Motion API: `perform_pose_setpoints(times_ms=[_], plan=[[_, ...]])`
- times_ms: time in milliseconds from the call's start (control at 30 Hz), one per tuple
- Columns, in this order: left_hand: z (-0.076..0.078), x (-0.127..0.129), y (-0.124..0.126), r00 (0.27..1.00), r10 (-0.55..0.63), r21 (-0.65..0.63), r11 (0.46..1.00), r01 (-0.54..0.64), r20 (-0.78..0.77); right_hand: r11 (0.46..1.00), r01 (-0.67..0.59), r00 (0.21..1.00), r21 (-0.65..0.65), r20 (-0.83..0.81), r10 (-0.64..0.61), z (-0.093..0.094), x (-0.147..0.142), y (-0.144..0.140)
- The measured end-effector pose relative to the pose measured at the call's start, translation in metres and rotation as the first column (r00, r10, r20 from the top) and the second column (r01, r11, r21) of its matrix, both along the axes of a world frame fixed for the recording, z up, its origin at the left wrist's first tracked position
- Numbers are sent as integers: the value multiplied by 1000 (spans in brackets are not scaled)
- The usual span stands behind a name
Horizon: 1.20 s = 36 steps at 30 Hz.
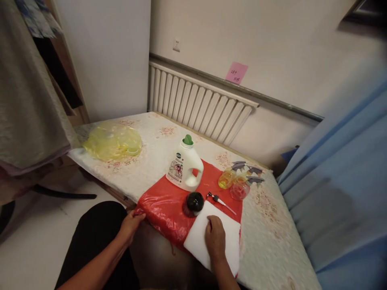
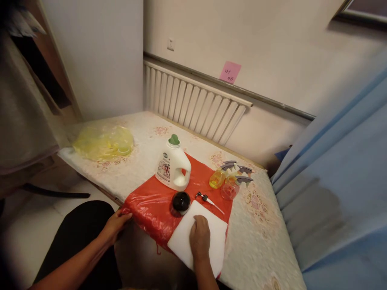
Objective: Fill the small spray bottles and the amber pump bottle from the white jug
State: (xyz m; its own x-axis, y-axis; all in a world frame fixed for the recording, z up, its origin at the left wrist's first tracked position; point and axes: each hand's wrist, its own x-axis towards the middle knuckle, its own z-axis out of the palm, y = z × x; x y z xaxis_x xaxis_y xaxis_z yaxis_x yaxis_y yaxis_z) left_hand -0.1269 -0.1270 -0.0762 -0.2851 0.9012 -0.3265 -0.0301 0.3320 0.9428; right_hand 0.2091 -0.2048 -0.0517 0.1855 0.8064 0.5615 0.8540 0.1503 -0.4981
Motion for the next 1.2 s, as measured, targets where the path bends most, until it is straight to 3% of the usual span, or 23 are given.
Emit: perform_pose_setpoints(times_ms=[167, 300, 533, 767, 1200], plan=[[-7, 0, -4, 985, 21, 68, 997, -33, 173, 1000, 0, 1000, -14, 8, 0, 1, 0, -1], [-10, -2, -6, 980, 68, 74, 994, -83, 185, 1000, 13, 1000, -24, 11, -13, 1, 0, -1], [-4, 1, -16, 974, 45, 95, 993, -68, 222, 1000, 12, 1000, -14, 13, -12, 0, -1, -2], [8, 0, -21, 985, 27, 123, 991, -48, 171, 1000, 1, 1000, -13, 14, -1, -2, 1, -1], [17, -5, 2, 991, 133, 54, 990, -131, -29, 1000, -6, 1000, -16, 19, 6, -2, 1, -2]])
